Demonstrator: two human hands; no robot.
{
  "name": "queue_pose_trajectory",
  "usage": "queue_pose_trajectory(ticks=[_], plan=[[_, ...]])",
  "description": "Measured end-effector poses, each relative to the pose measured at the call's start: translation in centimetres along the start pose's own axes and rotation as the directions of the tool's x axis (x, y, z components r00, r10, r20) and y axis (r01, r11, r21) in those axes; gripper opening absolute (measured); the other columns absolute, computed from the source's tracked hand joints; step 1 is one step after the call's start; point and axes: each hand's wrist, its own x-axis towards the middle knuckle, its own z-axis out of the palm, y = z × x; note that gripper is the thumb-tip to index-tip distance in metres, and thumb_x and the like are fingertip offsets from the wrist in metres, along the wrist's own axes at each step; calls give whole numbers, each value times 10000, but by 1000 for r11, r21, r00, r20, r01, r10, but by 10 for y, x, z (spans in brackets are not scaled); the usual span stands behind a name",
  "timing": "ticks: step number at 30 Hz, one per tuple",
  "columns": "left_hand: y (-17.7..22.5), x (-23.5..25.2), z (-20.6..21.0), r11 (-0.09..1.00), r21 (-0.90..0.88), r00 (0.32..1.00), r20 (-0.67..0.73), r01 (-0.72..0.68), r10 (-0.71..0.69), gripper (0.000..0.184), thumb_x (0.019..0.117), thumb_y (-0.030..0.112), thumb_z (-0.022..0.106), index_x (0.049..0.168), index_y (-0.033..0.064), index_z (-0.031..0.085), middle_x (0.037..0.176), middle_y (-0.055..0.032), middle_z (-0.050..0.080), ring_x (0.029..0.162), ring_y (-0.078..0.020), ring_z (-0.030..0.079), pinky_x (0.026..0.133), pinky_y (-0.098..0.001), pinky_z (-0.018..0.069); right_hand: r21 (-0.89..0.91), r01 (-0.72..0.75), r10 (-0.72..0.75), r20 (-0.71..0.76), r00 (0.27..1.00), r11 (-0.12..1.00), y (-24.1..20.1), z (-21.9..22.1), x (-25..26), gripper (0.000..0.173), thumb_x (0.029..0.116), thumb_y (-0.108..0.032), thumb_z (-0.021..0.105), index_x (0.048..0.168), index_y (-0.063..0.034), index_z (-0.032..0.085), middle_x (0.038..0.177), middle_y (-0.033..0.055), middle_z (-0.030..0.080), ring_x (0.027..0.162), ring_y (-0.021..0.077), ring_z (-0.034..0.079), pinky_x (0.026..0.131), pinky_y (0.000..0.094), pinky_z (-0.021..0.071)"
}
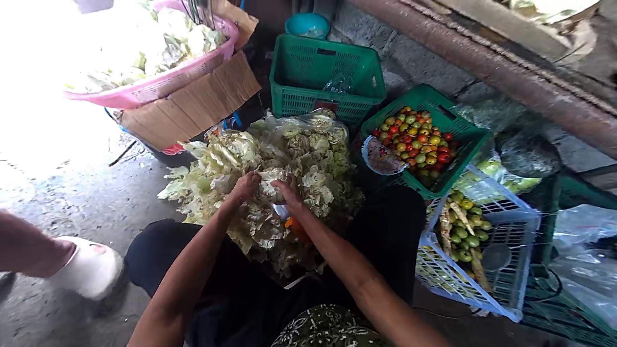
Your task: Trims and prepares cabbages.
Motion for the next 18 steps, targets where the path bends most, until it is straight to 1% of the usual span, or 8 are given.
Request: queue_pose_trajectory(ticks=[2,3,4,5,7,10,14,18], plan=[[3,1,0,992,-119,1000,7,-29,30,527,1117,377,373,1482,6,458,1379,-303,559,1278,-443,548,1066,-622,403,-48,-4,6,43,999,999,-9,-6,2,907,884,-191,753,1601,-186,197,1444,282,469,1168,435,585,827,578,557],[4,0,2,985,-170,999,24,-36,41,579,1099,441,395,1541,68,394,1454,-260,522,1321,-410,526,1086,-608,400,-88,0,5,56,998,996,-12,-8,1,899,891,-193,751,1597,-171,195,1432,285,480,1153,427,595,826,567,559],[6,0,4,981,-190,998,25,-45,51,632,1074,488,442,1578,120,343,1451,-248,530,1300,-408,544,1068,-608,420,-130,13,-5,58,998,991,-16,-8,0,904,885,-188,760,1589,-150,195,1405,290,500,1126,419,611,819,555,565],[9,0,5,982,-181,998,12,-58,61,676,1055,499,494,1600,148,305,1394,-270,567,1238,-435,579,1035,-624,439,-167,34,-25,52,998,985,-19,-6,0,901,881,-183,774,1573,-120,201,1375,298,518,1109,414,619,823,548,568],[11,1,4,989,-114,995,-7,-97,97,670,1074,473,473,1613,132,269,1350,-303,590,1208,-479,598,1035,-651,437,-220,90,-88,17,996,971,-24,-2,-1,875,872,-213,800,1533,-53,249,1324,305,546,1108,396,618,865,528,558],[8,1,3,984,-35,983,-64,-174,171,542,1120,386,360,1525,26,371,1237,-310,620,1087,-465,644,960,-632,487,-174,189,-198,-34,980,966,-21,5,6,856,836,-234,831,1493,-22,324,1336,295,533,1196,387,548,973,549,489],[9,-11,6,989,80,977,-164,-126,138,531,1133,371,276,1464,-11,439,1132,-329,657,1045,-498,664,932,-645,497,-204,228,-227,29,974,952,-22,12,6,792,827,-250,827,1465,-59,399,1362,255,541,1200,363,559,951,553,500],[-1,-11,8,991,90,955,-271,-98,119,506,1137,340,255,1326,-45,524,1035,-336,655,992,-515,667,858,-653,511,-235,257,-261,16,965,937,-24,20,-1,745,842,-226,812,1449,-46,420,1350,260,553,1201,366,562,956,561,491]])
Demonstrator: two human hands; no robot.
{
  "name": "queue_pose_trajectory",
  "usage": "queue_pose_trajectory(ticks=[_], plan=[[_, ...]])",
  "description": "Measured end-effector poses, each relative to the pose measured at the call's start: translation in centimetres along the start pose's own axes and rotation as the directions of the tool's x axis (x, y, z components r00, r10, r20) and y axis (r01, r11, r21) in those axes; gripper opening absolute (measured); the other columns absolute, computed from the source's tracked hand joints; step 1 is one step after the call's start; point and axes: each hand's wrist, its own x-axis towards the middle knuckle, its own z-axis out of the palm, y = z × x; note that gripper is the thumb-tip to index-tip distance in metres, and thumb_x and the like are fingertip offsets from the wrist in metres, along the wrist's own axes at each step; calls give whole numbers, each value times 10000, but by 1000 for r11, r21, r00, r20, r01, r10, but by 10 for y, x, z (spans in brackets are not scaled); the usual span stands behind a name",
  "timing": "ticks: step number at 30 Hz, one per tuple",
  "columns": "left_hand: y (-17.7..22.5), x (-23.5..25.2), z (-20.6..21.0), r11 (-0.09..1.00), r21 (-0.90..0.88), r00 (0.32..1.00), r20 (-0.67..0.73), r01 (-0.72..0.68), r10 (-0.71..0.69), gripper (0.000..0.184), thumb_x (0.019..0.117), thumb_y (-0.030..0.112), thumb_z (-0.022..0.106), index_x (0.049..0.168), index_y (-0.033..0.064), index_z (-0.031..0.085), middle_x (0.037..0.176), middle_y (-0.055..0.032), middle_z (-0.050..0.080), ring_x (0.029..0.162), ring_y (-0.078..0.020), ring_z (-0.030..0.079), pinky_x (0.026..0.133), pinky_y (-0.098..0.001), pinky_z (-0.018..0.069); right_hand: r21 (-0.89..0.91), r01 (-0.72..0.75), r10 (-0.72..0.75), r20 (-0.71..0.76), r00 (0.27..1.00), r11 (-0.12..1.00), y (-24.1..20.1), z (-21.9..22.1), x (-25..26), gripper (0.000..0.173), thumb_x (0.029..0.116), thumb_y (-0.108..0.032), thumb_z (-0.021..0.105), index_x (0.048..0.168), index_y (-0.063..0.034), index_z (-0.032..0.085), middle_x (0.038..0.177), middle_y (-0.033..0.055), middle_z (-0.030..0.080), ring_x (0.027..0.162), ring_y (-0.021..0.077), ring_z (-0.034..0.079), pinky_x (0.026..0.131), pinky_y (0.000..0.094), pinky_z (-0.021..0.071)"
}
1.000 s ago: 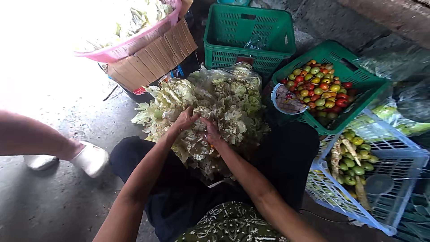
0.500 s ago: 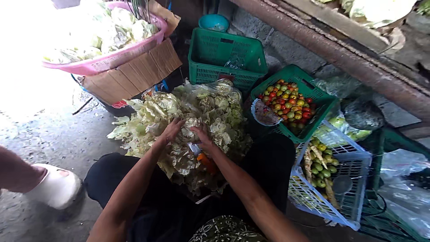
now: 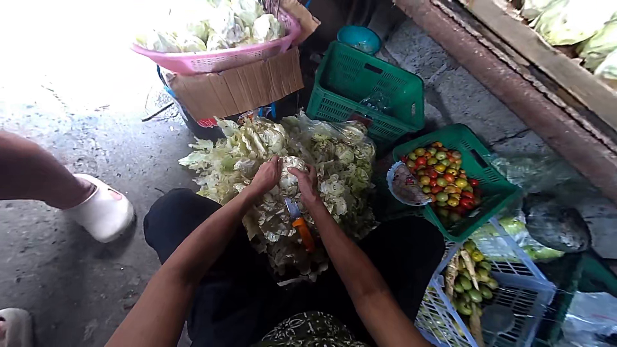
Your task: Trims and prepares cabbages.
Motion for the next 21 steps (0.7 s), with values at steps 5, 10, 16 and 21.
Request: queue_pose_trajectory(ticks=[5,10,16,21], plan=[[-4,9,4,981,90,985,-43,171,-168,471,1134,309,241,1327,-41,489,1079,-332,651,1040,-517,659,859,-658,514,39,2,0,-35,999,999,10,12,-3,766,835,-244,809,1460,-45,413,1352,263,550,1218,366,548,967,559,481],[21,8,-20,955,127,962,25,267,-273,442,1137,261,257,1361,-54,470,1188,-333,630,1156,-502,623,953,-639,485,217,2,15,-78,997,976,25,15,-2,709,868,-267,772,1456,-53,439,1361,243,544,1212,341,540,977,536,472],[14,13,-26,948,103,953,3,301,-303,423,1129,236,286,1381,-69,434,1210,-343,615,1150,-500,627,952,-632,494,624,-77,124,-32,992,778,29,6,2,461,962,-368,588,1340,-116,513,1245,146,603,1092,284,610,870,516,535],[10,15,-31,931,39,930,-75,362,-359,436,1130,229,278,1401,-82,419,1244,-363,596,1182,-519,605,975,-646,482,790,-132,244,-23,969,598,27,-8,10,653,949,-600,513,1481,-241,399,1467,116,478,1328,335,488,1012,624,446]])
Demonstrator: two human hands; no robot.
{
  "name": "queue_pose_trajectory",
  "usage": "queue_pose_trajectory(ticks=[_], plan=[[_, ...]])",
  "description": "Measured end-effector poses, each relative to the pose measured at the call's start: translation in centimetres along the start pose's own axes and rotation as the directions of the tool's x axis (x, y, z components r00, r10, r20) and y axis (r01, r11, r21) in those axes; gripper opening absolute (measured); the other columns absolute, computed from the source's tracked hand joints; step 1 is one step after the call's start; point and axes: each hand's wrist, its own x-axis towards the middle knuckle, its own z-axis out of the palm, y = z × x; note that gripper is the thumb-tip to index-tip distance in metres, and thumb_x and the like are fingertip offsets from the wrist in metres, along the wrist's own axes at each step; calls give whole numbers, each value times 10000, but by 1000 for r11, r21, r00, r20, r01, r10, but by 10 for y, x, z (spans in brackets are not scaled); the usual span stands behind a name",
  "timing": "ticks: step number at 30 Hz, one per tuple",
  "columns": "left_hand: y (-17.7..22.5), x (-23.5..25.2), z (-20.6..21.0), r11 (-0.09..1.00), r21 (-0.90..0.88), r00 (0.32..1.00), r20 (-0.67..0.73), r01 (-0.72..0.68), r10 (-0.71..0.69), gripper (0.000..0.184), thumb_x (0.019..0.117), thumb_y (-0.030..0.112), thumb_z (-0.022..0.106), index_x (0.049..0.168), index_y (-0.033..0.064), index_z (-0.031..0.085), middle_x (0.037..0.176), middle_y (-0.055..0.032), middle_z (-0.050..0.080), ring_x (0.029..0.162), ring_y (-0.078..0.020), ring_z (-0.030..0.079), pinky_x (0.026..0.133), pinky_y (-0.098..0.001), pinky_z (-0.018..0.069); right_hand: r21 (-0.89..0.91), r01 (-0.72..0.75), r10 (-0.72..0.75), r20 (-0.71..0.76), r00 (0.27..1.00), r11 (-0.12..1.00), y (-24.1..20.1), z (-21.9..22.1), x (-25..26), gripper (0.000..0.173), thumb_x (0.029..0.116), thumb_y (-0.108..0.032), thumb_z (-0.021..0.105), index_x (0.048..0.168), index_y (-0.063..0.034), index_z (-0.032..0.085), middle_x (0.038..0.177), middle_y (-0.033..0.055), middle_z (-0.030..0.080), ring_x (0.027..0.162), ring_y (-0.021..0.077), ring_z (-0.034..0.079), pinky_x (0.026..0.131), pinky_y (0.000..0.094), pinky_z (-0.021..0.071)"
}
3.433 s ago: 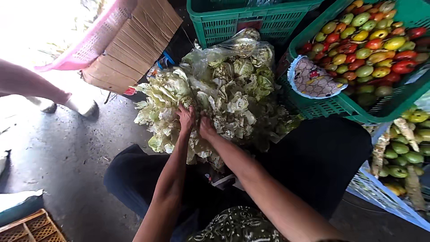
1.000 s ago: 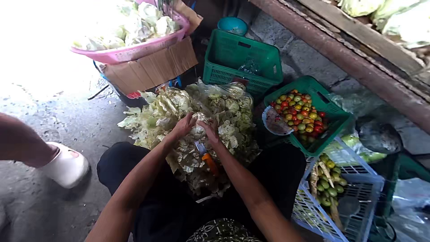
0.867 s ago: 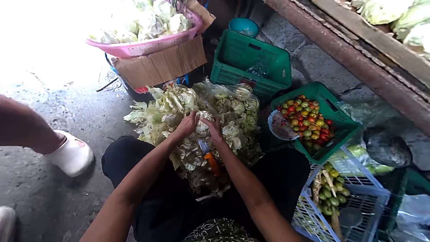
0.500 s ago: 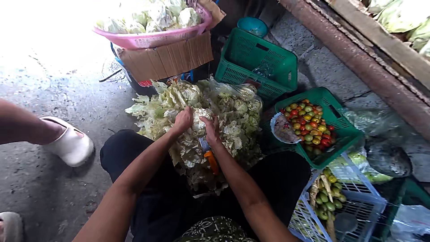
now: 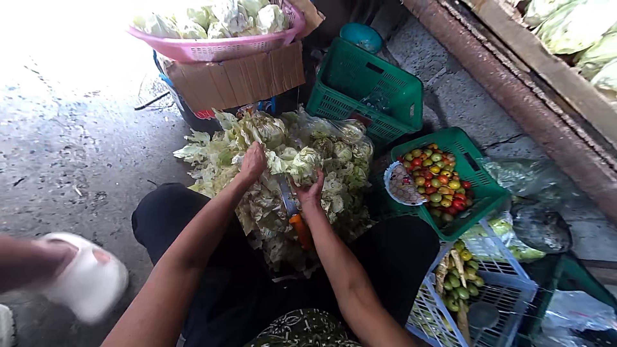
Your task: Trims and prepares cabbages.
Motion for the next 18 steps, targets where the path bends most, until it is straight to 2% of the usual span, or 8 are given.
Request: queue_pose_trajectory(ticks=[2,5,8,10,12,13,15,18], plan=[[-5,5,-4,999,-44,999,-33,20,-21,467,1134,251,254,1396,-85,445,1263,-364,591,1197,-524,593,988,-655,469,-34,-18,17,-19,1000,999,-1,-2,6,672,944,-616,519,1489,-244,392,1477,116,467,1327,328,480,1009,596,445],[-11,11,-5,999,-40,998,-58,-36,34,576,1128,387,272,1398,-70,498,1331,-373,554,1251,-541,546,1006,-691,429,-82,1,0,16,1000,997,0,-5,11,567,980,-522,524,1438,-200,436,1390,126,528,1250,303,540,986,535,485],[-4,2,5,995,-44,992,-92,-85,81,917,1003,691,386,1574,-22,308,1546,-377,326,1426,-575,315,1103,-718,312,-112,32,-25,64,998,993,5,0,12,482,1002,-381,544,1417,-157,447,1365,140,530,1221,301,545,973,523,493],[3,-9,13,971,-230,998,-18,-68,66,983,941,744,473,1582,18,304,1537,-348,363,1421,-536,351,1104,-689,343,-106,43,-31,113,993,993,11,5,11,440,1008,-352,528,1395,-154,454,1318,127,552,1188,281,561,955,510,503],[-1,-15,13,845,-531,973,220,59,70,1019,916,731,560,1619,106,168,1541,-273,407,1360,-444,474,1043,-628,449,-99,14,5,179,984,995,15,12,8,404,1019,-349,475,1369,-147,465,1303,124,561,1182,282,566,950,518,506],[-11,-11,23,756,-649,959,261,86,115,1035,886,732,609,1613,142,169,1493,-240,477,1281,-410,560,974,-606,525,-129,-9,34,192,981,992,15,15,7,398,1011,-350,463,1348,-139,477,1295,129,569,1169,286,575,936,523,515],[-12,-16,22,700,-713,963,205,25,174,922,912,585,696,1578,114,266,1437,-216,536,1250,-358,586,1000,-570,510,-264,-38,83,161,983,964,8,23,5,433,992,-348,487,1366,-131,488,1333,164,538,1153,328,560,895,558,505],[3,-28,12,782,-578,951,31,-233,306,771,947,304,749,1547,49,338,1372,-255,588,1243,-379,601,1060,-571,468,-442,-43,110,128,986,896,-4,38,3,669,959,-576,572,1498,-215,408,1433,169,509,1202,353,558,904,569,507]])
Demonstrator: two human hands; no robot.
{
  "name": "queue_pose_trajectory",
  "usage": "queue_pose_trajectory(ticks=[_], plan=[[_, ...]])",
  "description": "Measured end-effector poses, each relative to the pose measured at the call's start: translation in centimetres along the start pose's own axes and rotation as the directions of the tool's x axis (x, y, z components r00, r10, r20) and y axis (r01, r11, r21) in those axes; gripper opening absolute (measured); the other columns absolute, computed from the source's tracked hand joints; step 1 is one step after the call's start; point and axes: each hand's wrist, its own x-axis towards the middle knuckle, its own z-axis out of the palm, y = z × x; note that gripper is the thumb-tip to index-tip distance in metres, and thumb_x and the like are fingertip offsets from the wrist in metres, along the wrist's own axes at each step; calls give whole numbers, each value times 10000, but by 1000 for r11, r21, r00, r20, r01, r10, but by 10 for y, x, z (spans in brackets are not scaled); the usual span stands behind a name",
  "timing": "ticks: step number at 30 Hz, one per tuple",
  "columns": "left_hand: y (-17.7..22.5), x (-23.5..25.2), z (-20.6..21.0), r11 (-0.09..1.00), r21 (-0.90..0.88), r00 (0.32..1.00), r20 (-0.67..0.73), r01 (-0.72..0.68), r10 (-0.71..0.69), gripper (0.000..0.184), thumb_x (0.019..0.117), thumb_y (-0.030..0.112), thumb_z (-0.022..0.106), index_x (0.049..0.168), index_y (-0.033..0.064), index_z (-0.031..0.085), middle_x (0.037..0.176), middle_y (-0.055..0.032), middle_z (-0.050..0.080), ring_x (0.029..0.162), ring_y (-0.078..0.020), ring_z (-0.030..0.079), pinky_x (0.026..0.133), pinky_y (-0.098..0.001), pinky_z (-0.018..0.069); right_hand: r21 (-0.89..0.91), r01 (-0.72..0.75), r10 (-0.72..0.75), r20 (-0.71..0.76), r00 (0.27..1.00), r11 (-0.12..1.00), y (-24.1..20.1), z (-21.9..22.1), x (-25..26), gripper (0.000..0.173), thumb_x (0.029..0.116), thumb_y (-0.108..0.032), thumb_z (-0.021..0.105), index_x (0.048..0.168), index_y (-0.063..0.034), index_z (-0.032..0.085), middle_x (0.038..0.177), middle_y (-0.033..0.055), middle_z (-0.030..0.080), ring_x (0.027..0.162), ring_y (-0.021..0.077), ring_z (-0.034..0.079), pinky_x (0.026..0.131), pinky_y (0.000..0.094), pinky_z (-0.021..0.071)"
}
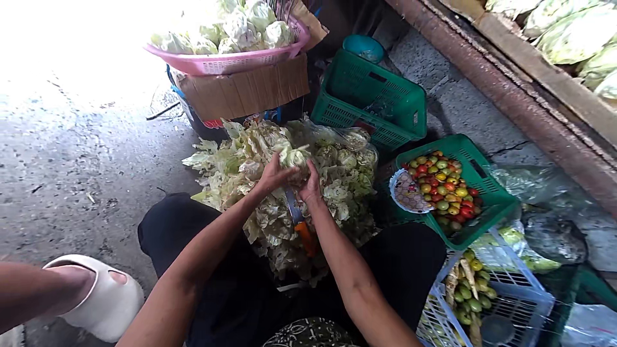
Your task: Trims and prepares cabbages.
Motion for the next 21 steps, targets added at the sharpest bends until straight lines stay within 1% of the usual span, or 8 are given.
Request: queue_pose_trajectory(ticks=[2,3,6,9,11,13,16,21], plan=[[-15,5,5,981,107,986,54,-161,156,771,963,306,728,1577,81,321,1332,-242,627,1183,-377,646,1029,-570,500,-51,-38,35,-41,999,998,-6,5,1,815,915,-593,661,1556,-228,315,1466,191,483,1245,382,539,946,601,496],[-18,6,6,974,123,980,84,-192,182,725,1001,300,676,1591,91,309,1318,-250,632,1159,-384,655,1018,-575,502,-67,-42,37,-79,996,997,-7,8,3,838,890,-567,711,1545,-212,328,1435,203,505,1211,387,555,922,598,505],[-13,4,10,952,219,976,82,-213,200,483,1089,167,455,1558,65,400,1175,-295,672,1034,-442,675,932,-610,500,-81,-42,29,-152,988,996,-1,9,8,883,851,-530,761,1537,-168,338,1404,227,527,1179,403,573,895,596,519],[-11,0,16,913,360,979,6,-192,203,440,1080,126,430,1507,21,458,1123,-320,680,1034,-498,673,924,-649,496,-34,16,-23,-208,978,999,14,14,9,972,825,-507,776,1568,-183,240,1433,230,494,1196,408,555,894,608,515],[-13,0,17,894,427,985,-33,-137,167,431,1081,148,441,1490,17,470,1088,-316,684,1012,-503,673,904,-652,504,5,74,-70,-284,956,997,29,22,12,941,814,-460,798,1538,-167,272,1398,235,511,1163,407,566,864,618,519],[-17,2,14,884,456,987,-65,-102,148,427,1069,136,460,1480,21,485,1139,-306,673,1032,-495,667,905,-651,506,23,139,-122,-350,929,990,42,30,14,933,802,-433,812,1522,-158,287,1372,233,528,1141,394,583,842,603,535],[-16,2,5,863,499,990,-64,-81,129,428,1055,76,487,1476,1,481,1343,-316,580,1134,-524,621,947,-668,485,75,135,-95,-392,915,988,46,40,4,913,835,-425,781,1539,-145,272,1450,237,465,1232,402,525,911,620,501],[-25,7,-7,845,533,995,-59,-38,82,413,1031,58,533,1441,21,497,1400,-327,498,1098,-540,615,893,-674,513,199,16,31,-230,973,980,50,25,5,820,877,-636,601,1519,-181,368,1483,199,452,1288,404,495,963,649,466]])
